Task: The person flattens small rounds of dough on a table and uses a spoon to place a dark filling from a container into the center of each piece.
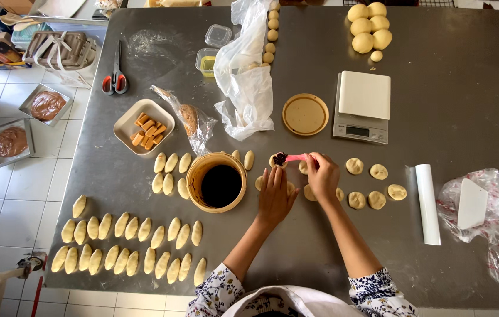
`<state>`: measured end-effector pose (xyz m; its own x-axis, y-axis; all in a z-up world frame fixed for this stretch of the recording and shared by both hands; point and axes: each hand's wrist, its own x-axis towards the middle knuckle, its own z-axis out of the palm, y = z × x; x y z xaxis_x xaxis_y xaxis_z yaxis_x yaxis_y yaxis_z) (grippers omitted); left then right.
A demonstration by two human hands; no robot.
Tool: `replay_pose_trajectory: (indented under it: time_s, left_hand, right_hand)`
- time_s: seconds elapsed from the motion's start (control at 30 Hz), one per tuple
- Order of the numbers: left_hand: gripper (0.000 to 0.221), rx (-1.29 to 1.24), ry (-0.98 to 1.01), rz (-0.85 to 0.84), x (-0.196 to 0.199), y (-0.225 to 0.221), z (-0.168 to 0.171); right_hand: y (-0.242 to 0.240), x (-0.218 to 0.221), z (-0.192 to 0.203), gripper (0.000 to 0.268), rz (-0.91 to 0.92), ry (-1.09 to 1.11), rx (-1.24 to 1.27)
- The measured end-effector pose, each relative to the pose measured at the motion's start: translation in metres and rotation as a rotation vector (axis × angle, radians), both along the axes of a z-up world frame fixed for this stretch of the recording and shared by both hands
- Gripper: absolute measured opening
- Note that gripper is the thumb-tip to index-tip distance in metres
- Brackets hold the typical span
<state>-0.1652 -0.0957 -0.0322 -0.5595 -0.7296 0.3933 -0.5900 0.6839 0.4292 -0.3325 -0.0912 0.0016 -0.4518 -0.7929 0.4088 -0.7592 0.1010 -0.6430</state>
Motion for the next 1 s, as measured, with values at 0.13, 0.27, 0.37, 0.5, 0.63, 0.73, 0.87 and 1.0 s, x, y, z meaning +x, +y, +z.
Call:
replay_pose_trajectory:
  time_s: [0.13,0.27,0.37,0.5,0.63,0.73,0.87,1.0]
  left_hand:
    - [0.068,0.015,0.031,0.006,0.002,0.002,0.005]
    - [0.063,0.081,0.076,0.035,0.025,0.014,0.008]
    - [0.069,0.102,0.062,0.073,0.043,0.029,0.002]
    - [0.087,0.120,0.020,0.046,0.054,0.036,-0.003]
    - [0.097,0.097,-0.108,0.106,0.056,0.045,0.000]
    - [0.098,0.146,-0.138,0.111,0.066,0.048,0.002]
    - [0.102,0.112,-0.101,0.104,0.065,0.049,0.003]
    - [0.104,0.141,-0.152,0.121,0.064,0.050,0.004]
  right_hand:
    - [0.001,-0.001,0.003,0.020,0.013,-0.002,-0.050]
    - [0.005,-0.008,0.002,0.024,-0.062,-0.128,0.010]
    - [0.004,-0.010,-0.006,0.027,-0.061,-0.236,0.069]
    - [0.011,0.002,-0.016,0.027,0.009,-0.266,0.083]
    - [0.018,0.026,-0.008,0.027,0.049,-0.246,0.078]
    - [0.032,0.040,0.005,0.021,0.110,-0.162,0.038]
    - [0.042,0.051,0.014,0.016,0.151,-0.094,-0.063]
    - [0.048,0.060,0.009,0.015,0.156,0.019,-0.051]
